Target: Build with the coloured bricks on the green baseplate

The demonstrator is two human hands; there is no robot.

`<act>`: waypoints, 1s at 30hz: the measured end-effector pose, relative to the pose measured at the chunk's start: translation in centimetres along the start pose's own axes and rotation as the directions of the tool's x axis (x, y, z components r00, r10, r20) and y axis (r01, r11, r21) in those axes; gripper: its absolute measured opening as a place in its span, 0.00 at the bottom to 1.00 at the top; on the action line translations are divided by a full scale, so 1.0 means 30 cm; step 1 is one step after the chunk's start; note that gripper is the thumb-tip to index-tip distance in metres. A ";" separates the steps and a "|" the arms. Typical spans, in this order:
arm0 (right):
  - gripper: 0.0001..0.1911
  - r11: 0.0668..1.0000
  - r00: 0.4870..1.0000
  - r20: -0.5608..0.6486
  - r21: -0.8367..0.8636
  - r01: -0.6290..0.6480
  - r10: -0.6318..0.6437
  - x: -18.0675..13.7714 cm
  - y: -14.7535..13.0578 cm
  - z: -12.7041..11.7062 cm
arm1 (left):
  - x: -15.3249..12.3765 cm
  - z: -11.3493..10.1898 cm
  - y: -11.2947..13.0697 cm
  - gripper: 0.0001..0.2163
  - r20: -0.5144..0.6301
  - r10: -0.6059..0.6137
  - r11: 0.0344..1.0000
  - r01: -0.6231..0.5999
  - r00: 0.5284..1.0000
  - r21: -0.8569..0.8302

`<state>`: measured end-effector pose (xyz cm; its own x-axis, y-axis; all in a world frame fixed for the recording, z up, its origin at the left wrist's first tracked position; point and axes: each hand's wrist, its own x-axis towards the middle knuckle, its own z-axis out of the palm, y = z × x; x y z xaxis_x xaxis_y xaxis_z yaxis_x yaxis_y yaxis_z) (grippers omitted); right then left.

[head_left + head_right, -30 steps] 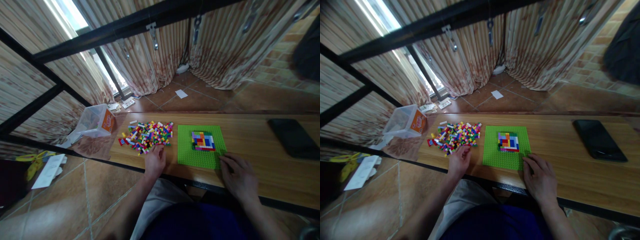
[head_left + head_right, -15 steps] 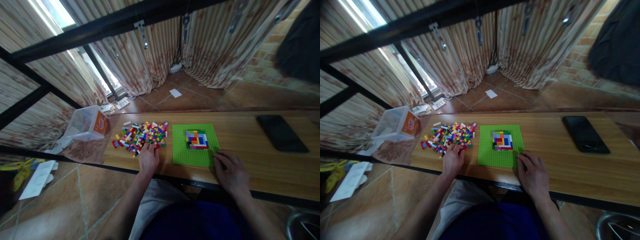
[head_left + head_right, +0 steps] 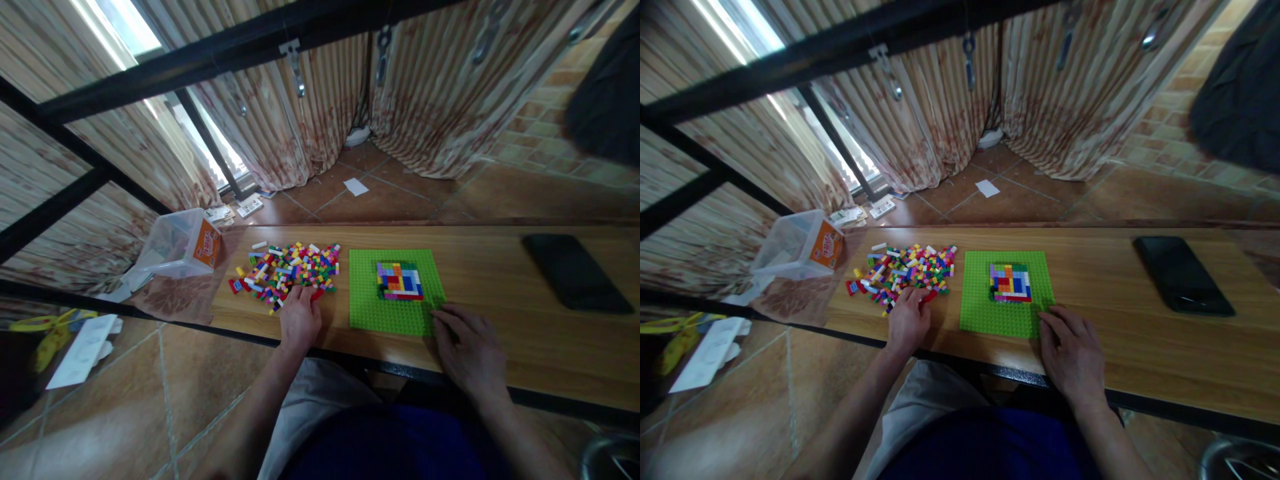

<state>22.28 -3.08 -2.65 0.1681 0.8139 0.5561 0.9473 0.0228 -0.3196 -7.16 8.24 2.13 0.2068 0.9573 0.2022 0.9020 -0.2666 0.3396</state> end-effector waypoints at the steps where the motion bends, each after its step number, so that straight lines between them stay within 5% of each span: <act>1: 0.09 1.000 1.000 0.002 0.003 -0.007 0.007 -0.002 0.002 0.002 | 0.000 0.003 0.002 0.13 -0.001 0.013 1.000 -0.013 1.000 -0.010; 30: 0.09 1.000 1.000 -0.017 -0.014 0.014 -0.014 0.000 0.003 0.004 | 0.060 0.031 0.055 0.07 0.018 0.166 0.984 -0.164 0.986 -0.076</act>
<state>22.33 -3.02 -2.78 0.1595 0.8036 0.5734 0.9532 0.0256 -0.3011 -4.94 9.63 2.20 0.3601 0.9016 0.2395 0.8246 -0.4277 0.3702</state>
